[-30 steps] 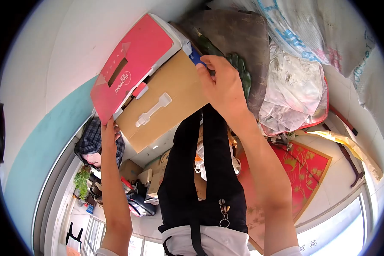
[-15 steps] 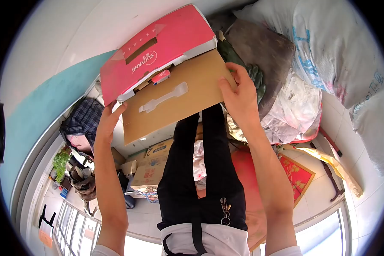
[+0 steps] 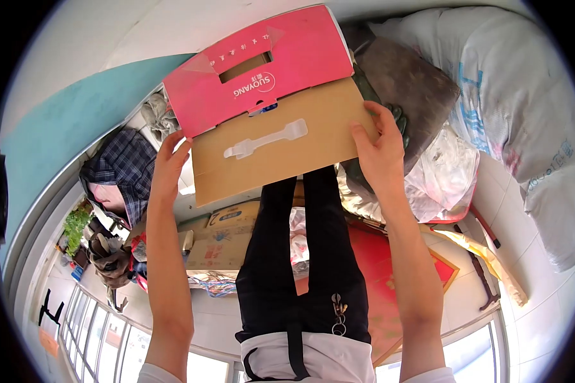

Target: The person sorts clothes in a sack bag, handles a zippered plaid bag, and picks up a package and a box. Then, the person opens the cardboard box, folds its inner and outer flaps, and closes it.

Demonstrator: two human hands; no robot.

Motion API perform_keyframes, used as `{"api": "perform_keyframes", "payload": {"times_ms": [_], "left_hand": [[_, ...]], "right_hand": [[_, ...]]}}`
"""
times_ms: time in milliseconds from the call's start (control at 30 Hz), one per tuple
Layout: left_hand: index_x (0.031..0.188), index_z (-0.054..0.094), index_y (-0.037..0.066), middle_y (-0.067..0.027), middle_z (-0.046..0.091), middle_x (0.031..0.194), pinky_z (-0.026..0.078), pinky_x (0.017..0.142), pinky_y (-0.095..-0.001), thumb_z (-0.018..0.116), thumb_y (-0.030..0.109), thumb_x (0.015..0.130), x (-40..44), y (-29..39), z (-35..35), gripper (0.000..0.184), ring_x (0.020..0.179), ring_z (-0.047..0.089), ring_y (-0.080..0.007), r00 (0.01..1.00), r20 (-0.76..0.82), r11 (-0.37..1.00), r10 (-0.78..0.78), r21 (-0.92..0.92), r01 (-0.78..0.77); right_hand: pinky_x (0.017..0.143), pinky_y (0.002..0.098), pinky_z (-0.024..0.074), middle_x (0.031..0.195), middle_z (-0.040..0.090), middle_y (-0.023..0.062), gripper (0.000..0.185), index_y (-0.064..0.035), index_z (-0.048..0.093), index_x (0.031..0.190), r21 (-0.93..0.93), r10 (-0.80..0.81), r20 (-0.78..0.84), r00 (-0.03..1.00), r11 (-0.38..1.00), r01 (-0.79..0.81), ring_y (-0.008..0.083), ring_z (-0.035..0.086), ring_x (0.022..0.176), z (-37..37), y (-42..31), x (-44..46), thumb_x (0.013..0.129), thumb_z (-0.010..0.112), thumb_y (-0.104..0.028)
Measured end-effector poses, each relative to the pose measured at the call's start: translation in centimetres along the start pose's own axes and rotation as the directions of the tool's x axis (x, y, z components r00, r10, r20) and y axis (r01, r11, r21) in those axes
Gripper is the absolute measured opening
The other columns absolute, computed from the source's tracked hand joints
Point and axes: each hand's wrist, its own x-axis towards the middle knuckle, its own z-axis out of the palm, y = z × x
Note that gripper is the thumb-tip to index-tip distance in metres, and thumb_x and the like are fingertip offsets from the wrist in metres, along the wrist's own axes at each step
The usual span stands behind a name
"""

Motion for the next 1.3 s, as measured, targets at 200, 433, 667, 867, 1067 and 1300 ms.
{"api": "perform_keyframes", "payload": {"times_ms": [200, 433, 667, 867, 1067, 1300], "left_hand": [[0.139, 0.055, -0.002, -0.0148, 0.061, 0.138, 0.048, 0.100, -0.0331, 0.054, 0.043, 0.108, 0.7, 0.1, -0.8, 0.054, 0.122, 0.063, -0.0218, 0.995, -0.001, 0.887, -0.104, -0.453, 0.093], [0.145, 0.050, -0.002, -0.0139, 0.060, 0.141, 0.047, 0.106, -0.0389, 0.040, 0.046, 0.112, 0.4, -0.6, -2.8, 0.059, 0.131, 0.058, -0.0257, 0.992, -0.063, 0.909, -0.106, -0.411, 0.071], [0.145, 0.050, -0.002, -0.0151, 0.059, 0.141, 0.045, 0.109, -0.0393, 0.056, 0.045, 0.107, 1.3, -1.5, -1.1, 0.061, 0.132, 0.057, -0.0251, 0.991, -0.127, 0.916, 0.042, -0.392, -0.089], [0.142, 0.055, 0.000, -0.0111, 0.061, 0.133, 0.045, 0.106, -0.0380, 0.068, 0.034, 0.101, 1.8, -0.8, 0.6, 0.055, 0.122, 0.059, -0.0203, 0.988, -0.141, 0.970, 0.063, -0.226, -0.094], [0.141, 0.056, -0.001, -0.0102, 0.061, 0.135, 0.046, 0.107, -0.0375, 0.065, 0.035, 0.103, 2.1, -1.6, 0.9, 0.053, 0.122, 0.059, -0.0193, 0.980, -0.186, 0.967, 0.063, -0.231, -0.107], [0.143, 0.054, -0.001, -0.0126, 0.061, 0.135, 0.046, 0.108, -0.0389, 0.051, 0.043, 0.109, 1.7, -2.2, 1.1, 0.056, 0.131, 0.055, -0.0227, 0.972, -0.235, 0.888, 0.028, -0.440, -0.132]], "right_hand": [[0.084, 0.0336, 0.0598, 0.119, 0.070, 0.0151, 0.049, 0.0024, 0.052, 0.141, 0.344, -0.008, 0.062, 0.998, 0.939, -0.014, 0.0211, 0.069, 0.108, -0.8, -4.0, 0.8, 0.107, 0.060, -0.032], [0.091, 0.0346, 0.0581, 0.132, 0.064, 0.0189, 0.071, 0.0032, 0.037, 0.154, 0.241, -0.281, -0.005, 0.960, 0.931, 0.274, 0.0248, 0.064, 0.123, 3.2, -4.5, 6.8, 0.094, 0.073, -0.013], [0.102, 0.0392, 0.0521, 0.144, 0.058, 0.0189, 0.046, 0.0003, 0.064, 0.131, -0.374, -0.388, 0.167, 0.906, 0.826, 0.423, 0.0326, 0.061, 0.128, 7.3, -1.8, 11.2, 0.092, 0.070, -0.023], [0.106, 0.0436, 0.0495, 0.147, 0.054, 0.0178, 0.042, -0.0029, 0.066, 0.129, -0.578, -0.442, 0.209, 0.872, 0.664, 0.475, 0.0353, 0.057, 0.129, 8.2, -1.8, 11.0, 0.090, 0.068, -0.019], [0.093, 0.0445, 0.0559, 0.137, 0.057, 0.0157, 0.042, -0.0074, 0.064, 0.131, -0.627, -0.635, 0.157, 0.756, 0.527, 0.573, 0.0344, 0.061, 0.119, 8.8, -3.4, 8.8, 0.089, 0.067, -0.010], [0.073, 0.0468, 0.0568, 0.105, 0.067, 0.0124, 0.049, -0.0144, 0.055, 0.138, -0.469, -0.501, 0.402, 0.767, 0.607, 0.642, 0.0379, 0.069, 0.087, 10.2, -4.3, 4.4, 0.091, 0.066, -0.006]]}}
